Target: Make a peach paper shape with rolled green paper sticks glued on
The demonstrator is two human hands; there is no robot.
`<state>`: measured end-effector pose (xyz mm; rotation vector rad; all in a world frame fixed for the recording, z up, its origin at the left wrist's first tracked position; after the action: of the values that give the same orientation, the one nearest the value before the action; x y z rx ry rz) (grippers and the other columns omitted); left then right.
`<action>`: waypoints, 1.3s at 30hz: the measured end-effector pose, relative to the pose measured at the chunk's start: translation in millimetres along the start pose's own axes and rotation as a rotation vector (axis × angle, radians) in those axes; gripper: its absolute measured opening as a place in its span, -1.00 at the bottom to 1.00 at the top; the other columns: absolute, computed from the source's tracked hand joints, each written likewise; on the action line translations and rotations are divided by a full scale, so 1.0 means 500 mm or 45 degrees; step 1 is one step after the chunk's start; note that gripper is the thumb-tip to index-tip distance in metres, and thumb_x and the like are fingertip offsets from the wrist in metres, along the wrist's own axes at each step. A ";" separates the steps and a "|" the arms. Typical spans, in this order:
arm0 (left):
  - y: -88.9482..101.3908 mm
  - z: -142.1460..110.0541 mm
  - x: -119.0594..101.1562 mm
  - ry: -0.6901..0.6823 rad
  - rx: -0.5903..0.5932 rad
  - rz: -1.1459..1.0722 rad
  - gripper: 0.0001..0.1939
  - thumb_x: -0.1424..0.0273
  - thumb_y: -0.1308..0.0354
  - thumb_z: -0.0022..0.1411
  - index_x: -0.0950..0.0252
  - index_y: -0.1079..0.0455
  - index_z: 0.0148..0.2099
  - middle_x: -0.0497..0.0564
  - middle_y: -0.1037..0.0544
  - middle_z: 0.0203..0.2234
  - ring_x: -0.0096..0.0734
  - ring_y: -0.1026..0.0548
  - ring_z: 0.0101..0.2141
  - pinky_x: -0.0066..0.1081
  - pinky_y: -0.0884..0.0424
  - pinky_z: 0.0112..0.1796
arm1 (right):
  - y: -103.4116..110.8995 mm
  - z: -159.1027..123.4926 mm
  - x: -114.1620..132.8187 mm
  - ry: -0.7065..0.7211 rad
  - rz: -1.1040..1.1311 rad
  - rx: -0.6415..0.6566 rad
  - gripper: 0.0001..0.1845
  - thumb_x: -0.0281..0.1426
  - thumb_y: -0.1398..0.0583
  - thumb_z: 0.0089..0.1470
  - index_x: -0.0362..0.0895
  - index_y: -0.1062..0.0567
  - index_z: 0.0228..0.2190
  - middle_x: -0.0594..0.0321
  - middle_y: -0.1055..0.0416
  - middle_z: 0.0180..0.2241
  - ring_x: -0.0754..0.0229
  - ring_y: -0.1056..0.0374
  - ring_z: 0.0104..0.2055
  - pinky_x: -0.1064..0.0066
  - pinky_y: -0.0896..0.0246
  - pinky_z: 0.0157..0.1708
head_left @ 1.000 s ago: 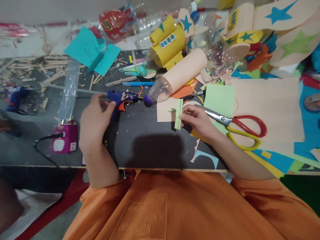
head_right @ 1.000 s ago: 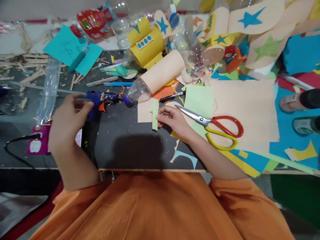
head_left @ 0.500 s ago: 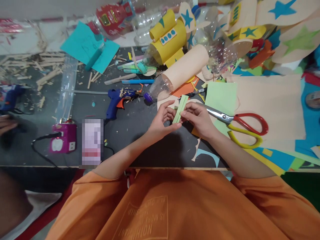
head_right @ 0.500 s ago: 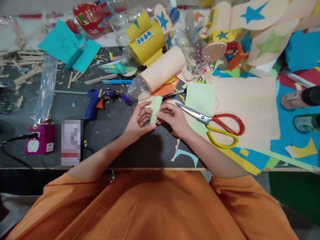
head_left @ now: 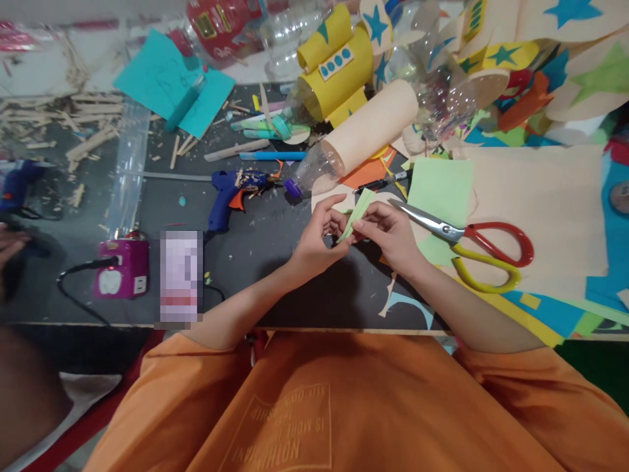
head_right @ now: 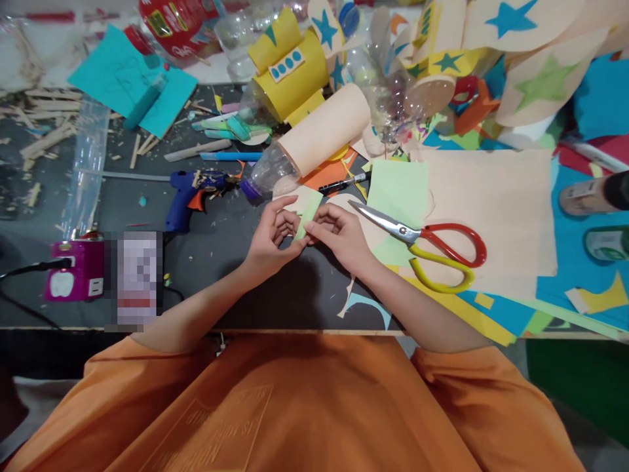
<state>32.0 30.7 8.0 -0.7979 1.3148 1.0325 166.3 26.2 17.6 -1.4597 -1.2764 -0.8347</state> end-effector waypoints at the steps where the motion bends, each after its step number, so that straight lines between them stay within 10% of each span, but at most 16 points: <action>1: 0.001 0.000 -0.001 -0.012 0.001 0.010 -0.40 0.51 -0.19 0.10 0.17 -0.12 0.16 -0.18 -0.35 -0.46 -0.58 -0.38 -0.44 -0.54 -0.36 -0.36 | 0.001 0.000 0.000 -0.009 0.006 0.008 -0.54 -0.06 -0.44 -0.30 -0.10 -0.40 -0.56 0.40 -0.42 -0.60 0.32 -0.40 -0.55 0.44 -0.40 -0.45; 39: 0.025 -0.019 -0.046 -0.457 -0.068 0.868 -0.64 0.48 -0.09 0.23 0.23 -0.33 0.08 -0.04 -0.57 -0.37 -0.44 -0.55 -0.34 -0.39 -0.46 -0.19 | 0.007 -0.002 -0.001 0.004 -0.031 0.034 -0.58 -0.08 -0.41 -0.22 -0.12 -0.44 -0.49 0.36 -0.46 -0.55 0.31 -0.43 -0.53 0.40 -0.44 -0.42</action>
<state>17.9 23.1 30.8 -0.1642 1.2661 1.6636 169.6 25.1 16.4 -1.4233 -1.3006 -0.8328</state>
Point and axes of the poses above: each hand's wrist, its own z-axis towards the middle knuckle, its own y-axis out of the back of the hand, x = y × z, the point moved 4 cm from there along z, towards the middle knuckle
